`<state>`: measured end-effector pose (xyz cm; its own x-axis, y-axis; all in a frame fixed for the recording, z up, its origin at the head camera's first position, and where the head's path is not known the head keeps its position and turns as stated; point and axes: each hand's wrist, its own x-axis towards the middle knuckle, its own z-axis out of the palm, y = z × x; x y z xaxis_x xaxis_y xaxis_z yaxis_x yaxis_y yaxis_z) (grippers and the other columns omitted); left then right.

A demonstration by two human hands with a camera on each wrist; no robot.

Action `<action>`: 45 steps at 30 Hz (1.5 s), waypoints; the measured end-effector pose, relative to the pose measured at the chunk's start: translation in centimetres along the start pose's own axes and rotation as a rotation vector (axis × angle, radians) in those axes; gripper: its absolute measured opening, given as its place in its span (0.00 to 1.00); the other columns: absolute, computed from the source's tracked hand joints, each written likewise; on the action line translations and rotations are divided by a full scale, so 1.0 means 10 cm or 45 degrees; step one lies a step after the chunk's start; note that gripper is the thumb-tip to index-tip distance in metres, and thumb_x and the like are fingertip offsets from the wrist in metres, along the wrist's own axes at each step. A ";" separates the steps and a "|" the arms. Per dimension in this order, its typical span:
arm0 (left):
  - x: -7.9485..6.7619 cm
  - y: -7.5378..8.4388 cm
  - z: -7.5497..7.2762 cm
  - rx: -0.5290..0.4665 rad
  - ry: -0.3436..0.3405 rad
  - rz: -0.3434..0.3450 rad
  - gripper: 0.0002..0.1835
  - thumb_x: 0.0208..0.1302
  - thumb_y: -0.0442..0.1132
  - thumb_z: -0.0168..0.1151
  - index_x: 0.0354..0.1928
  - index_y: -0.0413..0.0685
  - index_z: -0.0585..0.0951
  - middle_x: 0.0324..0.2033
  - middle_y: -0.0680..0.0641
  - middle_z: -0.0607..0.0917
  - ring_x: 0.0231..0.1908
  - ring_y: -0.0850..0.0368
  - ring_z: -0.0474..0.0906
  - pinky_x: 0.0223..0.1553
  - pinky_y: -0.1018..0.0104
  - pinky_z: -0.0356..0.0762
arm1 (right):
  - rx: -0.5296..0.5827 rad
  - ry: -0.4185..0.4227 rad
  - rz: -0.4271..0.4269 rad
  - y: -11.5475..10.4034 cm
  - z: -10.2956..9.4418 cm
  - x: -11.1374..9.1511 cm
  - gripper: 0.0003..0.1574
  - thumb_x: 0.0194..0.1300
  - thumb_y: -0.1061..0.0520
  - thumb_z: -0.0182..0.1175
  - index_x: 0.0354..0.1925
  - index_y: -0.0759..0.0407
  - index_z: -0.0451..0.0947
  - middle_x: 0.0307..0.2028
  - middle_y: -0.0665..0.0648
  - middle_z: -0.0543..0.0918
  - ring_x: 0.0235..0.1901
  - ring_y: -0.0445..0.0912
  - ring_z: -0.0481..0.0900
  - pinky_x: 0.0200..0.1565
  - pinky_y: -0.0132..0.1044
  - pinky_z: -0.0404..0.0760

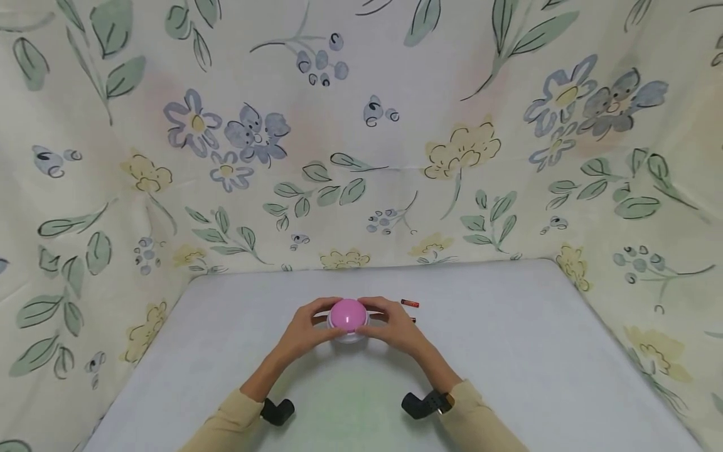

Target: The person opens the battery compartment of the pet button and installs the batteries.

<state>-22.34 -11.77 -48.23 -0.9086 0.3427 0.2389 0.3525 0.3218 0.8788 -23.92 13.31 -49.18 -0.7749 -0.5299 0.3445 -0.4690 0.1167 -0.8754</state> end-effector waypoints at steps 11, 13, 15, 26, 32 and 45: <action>-0.03 0.05 0.05 -0.069 0.087 0.024 0.31 0.56 0.43 0.80 0.63 0.53 0.80 0.57 0.56 0.81 0.59 0.57 0.75 0.56 0.60 0.76 | 0.053 0.032 -0.013 -0.14 -0.02 -0.04 0.34 0.64 0.65 0.70 0.67 0.67 0.72 0.62 0.61 0.78 0.60 0.57 0.76 0.59 0.48 0.75; -0.03 0.06 0.05 -0.076 0.090 0.035 0.31 0.56 0.42 0.80 0.63 0.53 0.80 0.57 0.56 0.81 0.58 0.57 0.75 0.56 0.60 0.76 | 0.065 0.032 -0.007 -0.14 -0.02 -0.05 0.35 0.64 0.65 0.70 0.67 0.66 0.72 0.62 0.60 0.78 0.61 0.56 0.75 0.60 0.48 0.75; -0.03 0.06 0.05 -0.084 0.092 0.043 0.31 0.57 0.42 0.80 0.63 0.53 0.80 0.57 0.55 0.81 0.58 0.56 0.75 0.56 0.59 0.77 | 0.074 0.035 -0.014 -0.14 -0.02 -0.06 0.36 0.64 0.66 0.70 0.68 0.66 0.71 0.63 0.60 0.77 0.62 0.56 0.74 0.60 0.48 0.74; -0.04 0.13 0.07 -0.172 0.100 0.070 0.31 0.59 0.39 0.78 0.64 0.48 0.78 0.58 0.51 0.81 0.59 0.52 0.75 0.55 0.60 0.77 | 0.082 0.063 -0.019 -0.15 0.01 -0.10 0.43 0.61 0.65 0.73 0.71 0.61 0.67 0.66 0.60 0.74 0.64 0.59 0.72 0.62 0.44 0.72; -0.03 0.22 0.08 -0.117 0.029 0.095 0.33 0.61 0.41 0.76 0.67 0.48 0.76 0.60 0.50 0.79 0.60 0.51 0.74 0.56 0.54 0.77 | 0.054 0.122 -0.042 -0.18 0.01 -0.14 0.43 0.60 0.64 0.75 0.70 0.63 0.68 0.65 0.61 0.74 0.62 0.58 0.74 0.60 0.41 0.73; -0.05 0.30 0.10 0.027 -0.004 0.144 0.38 0.54 0.45 0.81 0.67 0.49 0.75 0.57 0.54 0.77 0.57 0.58 0.74 0.55 0.56 0.77 | 0.086 0.138 -0.078 -0.17 0.04 -0.19 0.46 0.59 0.66 0.74 0.71 0.65 0.65 0.67 0.61 0.71 0.63 0.58 0.73 0.60 0.40 0.73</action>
<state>-20.60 -10.03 -46.09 -0.8620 0.3806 0.3348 0.4575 0.2996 0.8372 -21.45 13.79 -48.47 -0.7889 -0.4399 0.4292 -0.4898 0.0281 -0.8714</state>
